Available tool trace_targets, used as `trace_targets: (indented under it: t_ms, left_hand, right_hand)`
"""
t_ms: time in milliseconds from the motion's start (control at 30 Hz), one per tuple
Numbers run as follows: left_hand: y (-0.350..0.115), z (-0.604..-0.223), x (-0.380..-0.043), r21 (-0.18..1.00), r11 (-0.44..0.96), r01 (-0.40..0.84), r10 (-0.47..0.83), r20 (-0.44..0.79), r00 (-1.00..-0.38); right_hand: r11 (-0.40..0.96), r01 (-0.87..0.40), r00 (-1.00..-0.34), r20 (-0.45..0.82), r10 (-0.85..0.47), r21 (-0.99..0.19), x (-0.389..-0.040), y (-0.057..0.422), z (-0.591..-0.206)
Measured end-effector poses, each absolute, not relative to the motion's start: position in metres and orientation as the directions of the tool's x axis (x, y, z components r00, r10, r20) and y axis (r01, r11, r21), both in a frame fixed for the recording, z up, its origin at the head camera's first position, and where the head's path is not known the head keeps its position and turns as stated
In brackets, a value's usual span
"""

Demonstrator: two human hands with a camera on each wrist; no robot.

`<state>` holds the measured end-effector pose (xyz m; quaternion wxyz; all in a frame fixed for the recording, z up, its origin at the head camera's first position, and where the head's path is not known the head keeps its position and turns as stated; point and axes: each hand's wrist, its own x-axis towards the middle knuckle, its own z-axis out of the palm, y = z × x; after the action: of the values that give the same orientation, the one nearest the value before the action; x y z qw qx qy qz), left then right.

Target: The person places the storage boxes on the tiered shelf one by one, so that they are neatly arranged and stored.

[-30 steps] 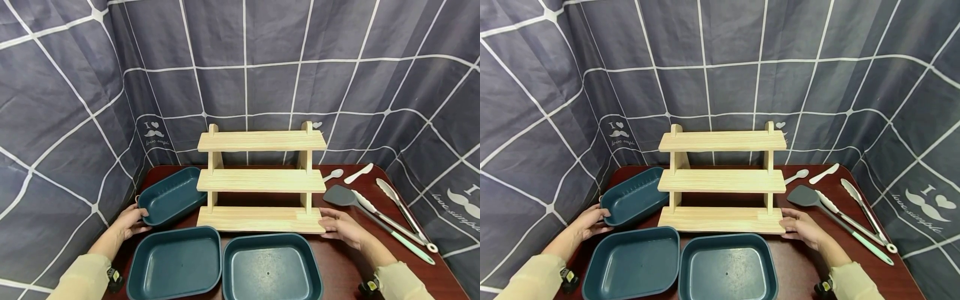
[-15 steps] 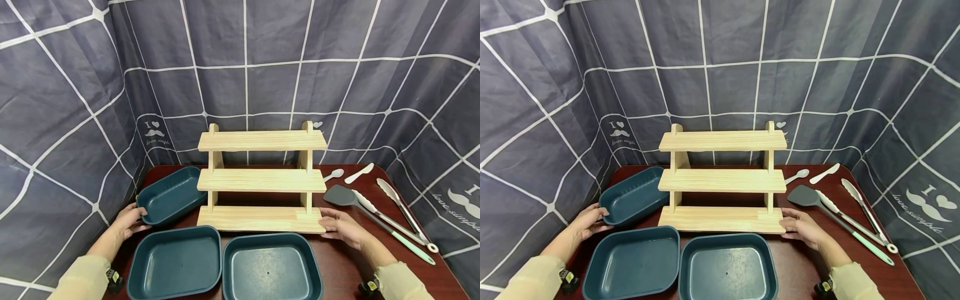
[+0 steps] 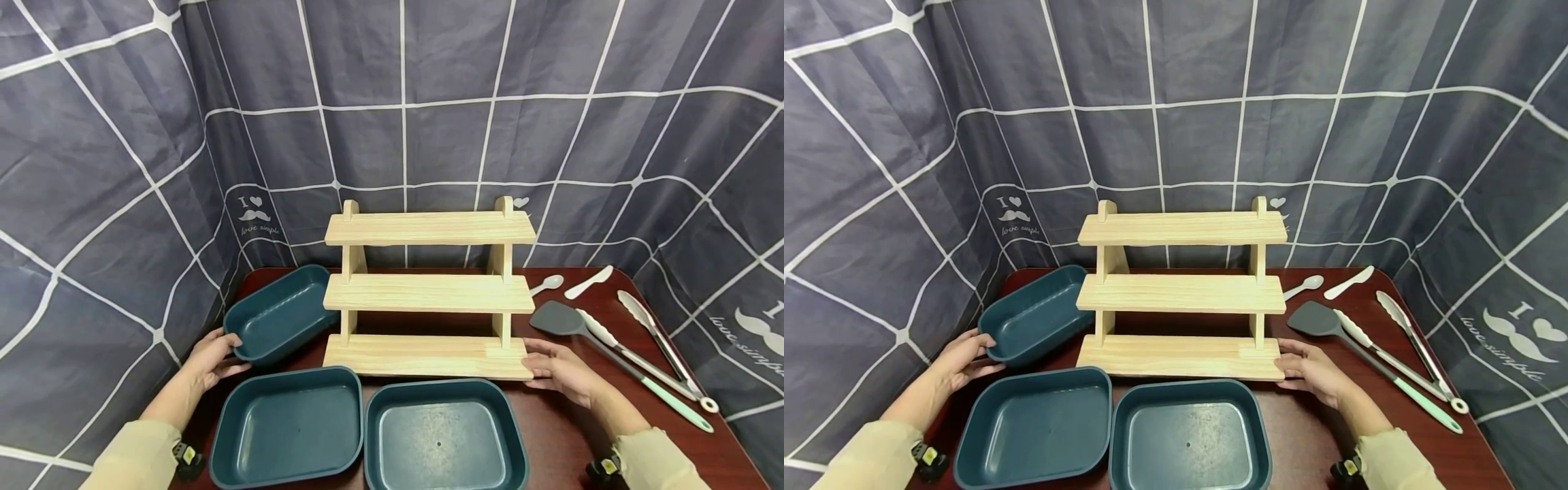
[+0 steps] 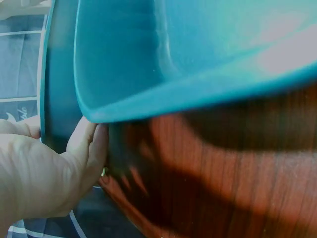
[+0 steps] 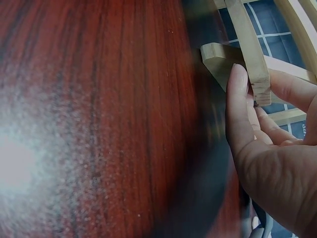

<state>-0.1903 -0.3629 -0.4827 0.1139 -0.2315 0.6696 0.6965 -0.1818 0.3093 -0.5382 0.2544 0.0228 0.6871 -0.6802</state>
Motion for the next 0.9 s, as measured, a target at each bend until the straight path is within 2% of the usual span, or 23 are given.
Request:
trace_targets:
  t_ms: [600,900]
  left_hand:
    - [-0.360,-0.461,-0.181,0.890,-0.186,-0.417,-0.135,-0.444,-0.886]
    - [-0.356,-0.454,-0.175,0.895,-0.195,-0.400,-0.153,-0.431,-0.889]
  right_hand:
    - [0.063,0.386,-0.868,-0.385,-0.315,-0.921,-0.180,0.307,-0.535]
    - [0.063,0.384,-0.868,-0.383,-0.316,-0.921,-0.180,0.307,-0.535]
